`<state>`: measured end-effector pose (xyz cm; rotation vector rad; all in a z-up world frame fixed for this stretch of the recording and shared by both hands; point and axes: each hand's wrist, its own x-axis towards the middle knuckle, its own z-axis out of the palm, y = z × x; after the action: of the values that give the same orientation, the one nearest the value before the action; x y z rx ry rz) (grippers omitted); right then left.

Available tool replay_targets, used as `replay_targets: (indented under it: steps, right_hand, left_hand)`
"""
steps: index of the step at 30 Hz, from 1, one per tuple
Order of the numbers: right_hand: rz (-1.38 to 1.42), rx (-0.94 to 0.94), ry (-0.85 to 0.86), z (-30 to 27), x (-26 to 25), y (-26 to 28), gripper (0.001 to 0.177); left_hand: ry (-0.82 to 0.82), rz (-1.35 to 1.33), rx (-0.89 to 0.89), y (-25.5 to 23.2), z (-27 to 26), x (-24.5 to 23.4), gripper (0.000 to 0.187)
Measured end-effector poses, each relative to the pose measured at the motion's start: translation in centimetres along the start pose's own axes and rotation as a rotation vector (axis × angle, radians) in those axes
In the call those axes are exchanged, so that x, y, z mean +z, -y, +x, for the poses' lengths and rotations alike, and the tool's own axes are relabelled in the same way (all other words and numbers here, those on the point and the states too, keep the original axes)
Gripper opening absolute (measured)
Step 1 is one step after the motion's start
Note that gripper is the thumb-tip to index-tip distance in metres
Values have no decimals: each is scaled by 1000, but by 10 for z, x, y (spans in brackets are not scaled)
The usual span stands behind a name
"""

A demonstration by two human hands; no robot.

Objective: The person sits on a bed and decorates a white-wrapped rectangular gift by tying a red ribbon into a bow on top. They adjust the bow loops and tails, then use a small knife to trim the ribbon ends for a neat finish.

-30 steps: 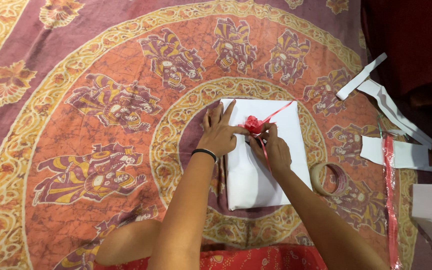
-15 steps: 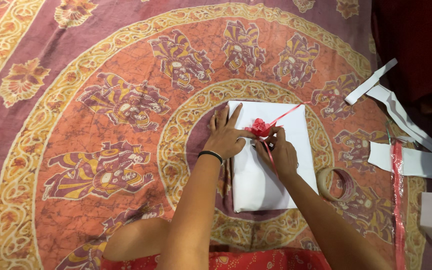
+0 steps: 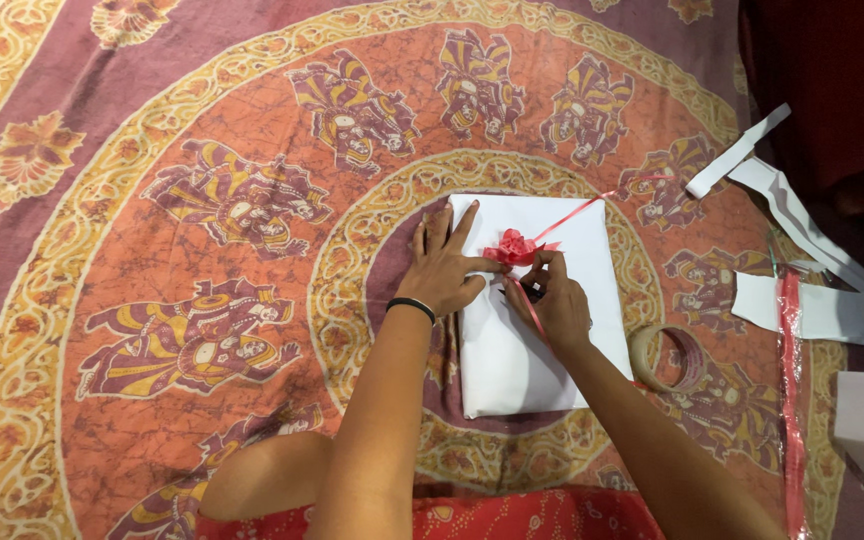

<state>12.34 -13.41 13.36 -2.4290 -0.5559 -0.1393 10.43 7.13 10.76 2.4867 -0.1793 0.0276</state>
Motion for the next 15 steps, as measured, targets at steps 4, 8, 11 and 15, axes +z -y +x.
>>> replay_targets:
  steps: [4, 8, 11, 15]
  right_hand:
    - [-2, -33, -2, -2, -2, 1, 53]
    - [-17, -7, 25, -4, -7, 5, 53]
    - [-30, 16, 58, -7, -12, 8, 51]
    - [-24, -4, 63, -10, -14, 9, 51]
  left_hand:
    - [27, 33, 7, 0, 1, -3, 38]
    - [56, 34, 0, -2, 1, -7, 38]
    - [60, 54, 9, -3, -1, -9, 39]
    - [69, 99, -1, -7, -3, -11, 42]
